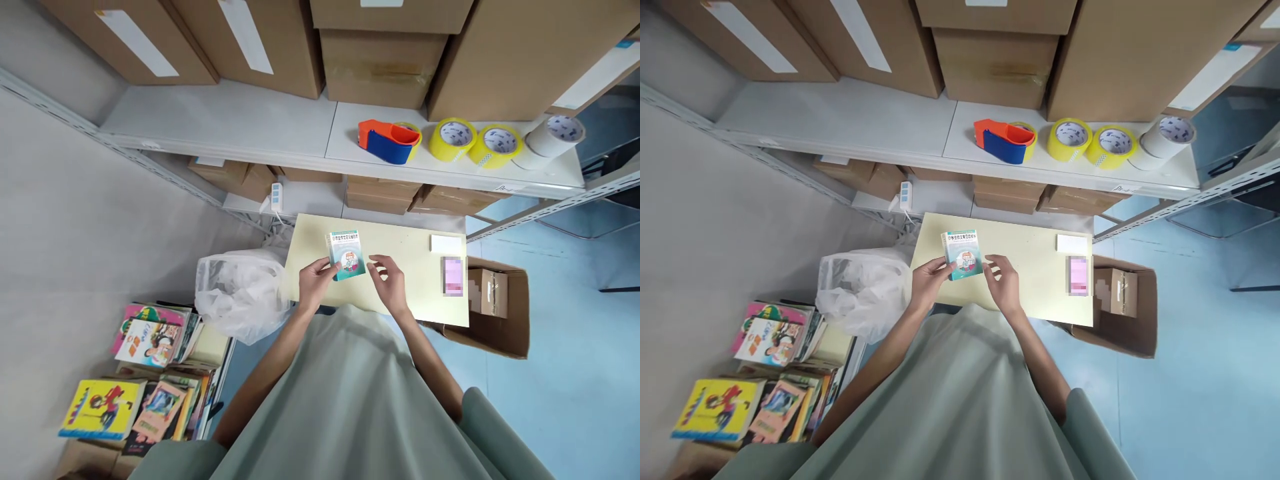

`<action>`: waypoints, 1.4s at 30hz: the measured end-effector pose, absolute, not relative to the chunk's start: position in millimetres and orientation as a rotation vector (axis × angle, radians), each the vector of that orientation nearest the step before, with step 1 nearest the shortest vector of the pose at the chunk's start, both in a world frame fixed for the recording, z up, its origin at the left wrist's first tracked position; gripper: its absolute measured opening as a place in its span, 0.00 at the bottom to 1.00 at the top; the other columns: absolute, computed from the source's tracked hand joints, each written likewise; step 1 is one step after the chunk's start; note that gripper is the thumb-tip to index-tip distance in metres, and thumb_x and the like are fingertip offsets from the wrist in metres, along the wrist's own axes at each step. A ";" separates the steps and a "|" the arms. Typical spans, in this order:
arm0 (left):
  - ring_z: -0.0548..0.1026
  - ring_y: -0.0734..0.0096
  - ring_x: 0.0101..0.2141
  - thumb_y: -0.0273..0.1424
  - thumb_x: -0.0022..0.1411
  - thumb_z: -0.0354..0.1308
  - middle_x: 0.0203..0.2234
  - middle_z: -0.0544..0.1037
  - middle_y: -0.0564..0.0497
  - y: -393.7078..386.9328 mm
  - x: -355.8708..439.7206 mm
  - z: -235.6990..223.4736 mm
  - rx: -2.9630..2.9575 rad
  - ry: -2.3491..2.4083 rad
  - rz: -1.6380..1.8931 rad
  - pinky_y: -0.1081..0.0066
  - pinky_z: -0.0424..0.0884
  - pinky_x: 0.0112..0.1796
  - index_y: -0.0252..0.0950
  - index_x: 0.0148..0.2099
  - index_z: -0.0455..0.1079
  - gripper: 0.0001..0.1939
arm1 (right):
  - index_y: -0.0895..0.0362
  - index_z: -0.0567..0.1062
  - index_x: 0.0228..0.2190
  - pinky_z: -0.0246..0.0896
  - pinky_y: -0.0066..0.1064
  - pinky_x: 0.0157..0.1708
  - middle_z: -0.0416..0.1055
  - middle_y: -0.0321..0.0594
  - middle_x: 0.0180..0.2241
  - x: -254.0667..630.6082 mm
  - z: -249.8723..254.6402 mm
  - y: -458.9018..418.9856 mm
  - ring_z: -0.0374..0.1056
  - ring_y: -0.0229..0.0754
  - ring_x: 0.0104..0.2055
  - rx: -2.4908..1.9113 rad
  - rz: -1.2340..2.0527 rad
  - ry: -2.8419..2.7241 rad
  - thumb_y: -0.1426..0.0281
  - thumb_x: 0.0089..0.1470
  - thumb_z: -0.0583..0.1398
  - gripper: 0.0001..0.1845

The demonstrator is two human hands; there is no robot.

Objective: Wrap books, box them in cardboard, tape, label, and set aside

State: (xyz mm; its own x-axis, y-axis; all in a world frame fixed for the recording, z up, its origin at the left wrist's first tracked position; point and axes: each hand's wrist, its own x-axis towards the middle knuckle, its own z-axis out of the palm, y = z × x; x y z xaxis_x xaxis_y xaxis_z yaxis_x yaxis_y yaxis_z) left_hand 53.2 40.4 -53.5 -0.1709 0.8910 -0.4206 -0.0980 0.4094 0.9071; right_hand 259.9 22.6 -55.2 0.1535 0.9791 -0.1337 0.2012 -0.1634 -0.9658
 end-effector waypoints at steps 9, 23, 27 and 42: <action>0.84 0.42 0.60 0.44 0.64 0.75 0.57 0.87 0.50 6.6 95.4 -43.6 1.250 1.463 1.053 0.42 0.76 0.67 0.49 0.55 0.88 0.18 | 0.51 0.82 0.55 0.81 0.44 0.49 0.86 0.45 0.43 222.7 -52.2 23.7 0.82 0.55 0.46 -1.606 1.178 -1.087 0.40 0.63 0.67 0.33; 0.85 0.39 0.56 0.58 0.53 0.81 0.49 0.89 0.40 27.1 64.3 -35.1 0.842 1.148 0.810 0.46 0.77 0.62 0.36 0.50 0.87 0.34 | 0.53 0.87 0.46 0.76 0.40 0.41 0.85 0.43 0.40 274.5 -40.0 15.7 0.79 0.52 0.41 -1.309 1.480 -0.834 0.33 0.51 0.72 0.39; 0.85 0.41 0.55 0.56 0.52 0.82 0.46 0.90 0.42 21.1 68.4 -30.4 0.831 1.162 0.849 0.47 0.78 0.62 0.37 0.49 0.88 0.32 | 0.53 0.87 0.47 0.75 0.38 0.39 0.85 0.42 0.40 275.6 -41.6 15.4 0.79 0.50 0.40 -1.292 1.476 -0.858 0.34 0.53 0.71 0.39; 0.88 0.49 0.43 0.49 0.62 0.74 0.39 0.90 0.52 15.7 85.3 -54.9 1.176 1.544 0.841 0.62 0.81 0.46 0.44 0.54 0.89 0.23 | 0.50 0.84 0.51 0.80 0.44 0.51 0.85 0.47 0.53 244.5 -70.1 10.2 0.82 0.60 0.57 -1.519 1.320 -1.057 0.39 0.60 0.70 0.32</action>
